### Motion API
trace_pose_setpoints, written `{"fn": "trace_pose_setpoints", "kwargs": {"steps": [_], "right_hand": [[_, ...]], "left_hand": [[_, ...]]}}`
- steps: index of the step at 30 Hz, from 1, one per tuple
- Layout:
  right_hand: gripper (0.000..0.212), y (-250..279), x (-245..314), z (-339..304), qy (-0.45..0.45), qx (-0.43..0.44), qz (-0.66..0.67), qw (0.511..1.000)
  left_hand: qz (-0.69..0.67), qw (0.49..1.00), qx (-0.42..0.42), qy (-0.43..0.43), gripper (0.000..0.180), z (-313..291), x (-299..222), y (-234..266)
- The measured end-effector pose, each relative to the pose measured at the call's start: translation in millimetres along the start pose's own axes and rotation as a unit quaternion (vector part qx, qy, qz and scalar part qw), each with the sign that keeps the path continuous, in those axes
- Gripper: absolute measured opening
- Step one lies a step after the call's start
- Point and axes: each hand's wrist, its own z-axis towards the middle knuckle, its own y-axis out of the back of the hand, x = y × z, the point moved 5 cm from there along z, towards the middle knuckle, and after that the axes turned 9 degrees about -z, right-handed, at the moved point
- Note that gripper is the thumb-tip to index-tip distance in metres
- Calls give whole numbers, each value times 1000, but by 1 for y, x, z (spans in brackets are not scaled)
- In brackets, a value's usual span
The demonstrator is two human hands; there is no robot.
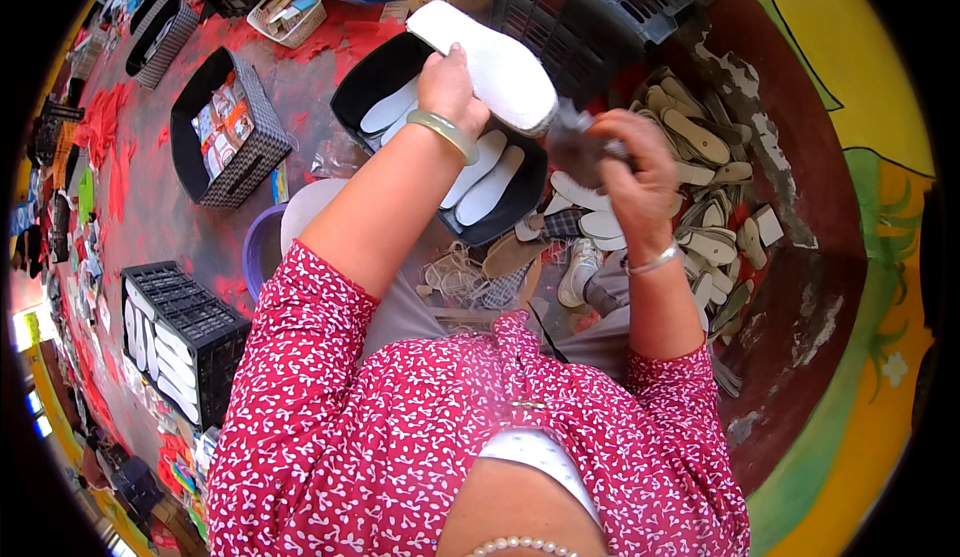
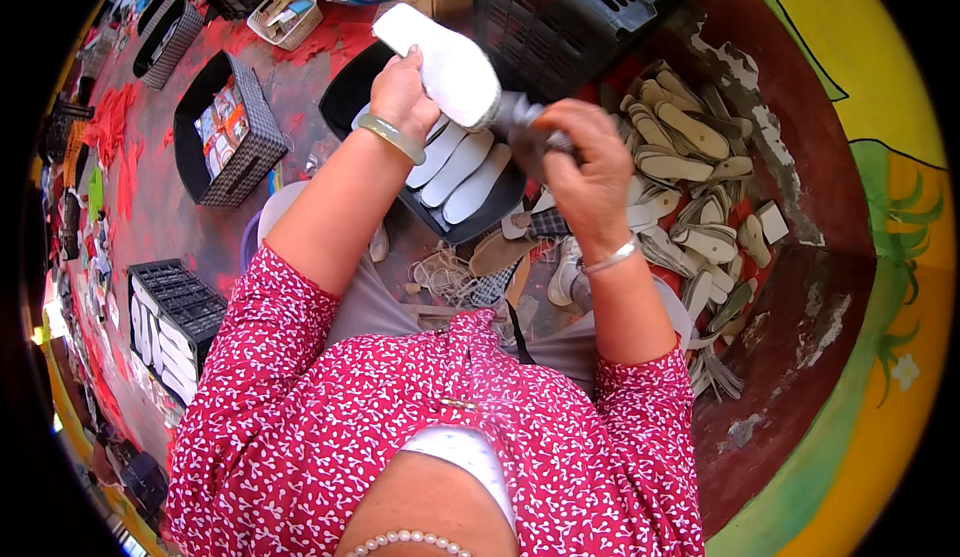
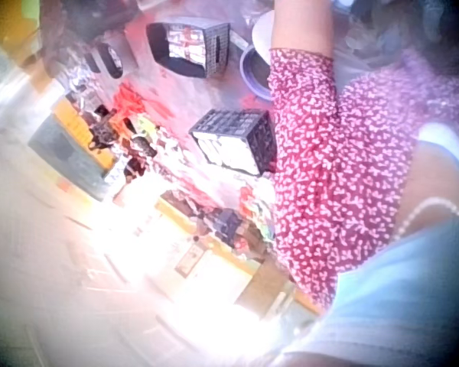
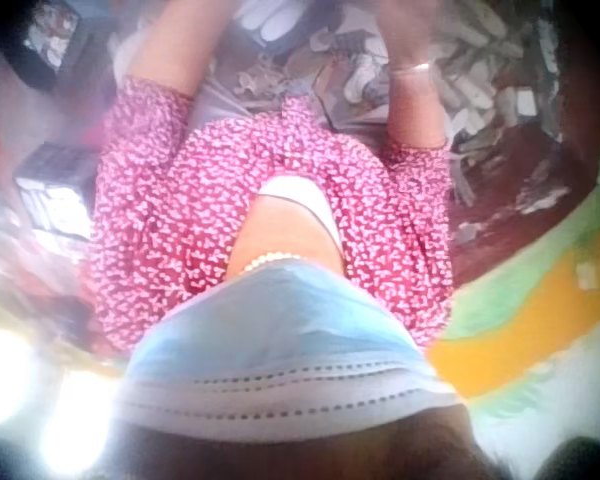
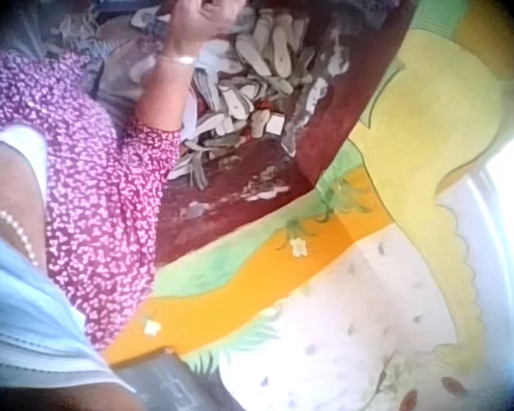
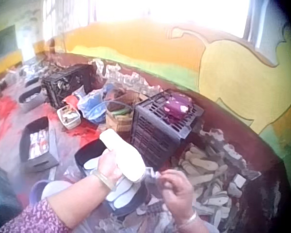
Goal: The person picks up shoe insoles, wipes their surfaces and edges with a cloth, and places them into a black bin.
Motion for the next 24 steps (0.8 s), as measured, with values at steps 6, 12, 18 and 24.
{"fn": "trace_pose_setpoints", "kwargs": {"steps": [6,12,18,24], "right_hand": [[26,-22,18,-1,139,45,-177,973],[11,25,-100,2,-267,55,-22,962],[38,-20,-45,12,-304,142,168,927],[20,-31,-48,19,-308,129,260,906]], "left_hand": [[29,998,40,34,26,-11,10,-5],[90,977,189,34,22,-7,-6,-23],[225,913,328,87,26,-19,5,-28],[315,866,383,68,30,-34,9,-35]]}}
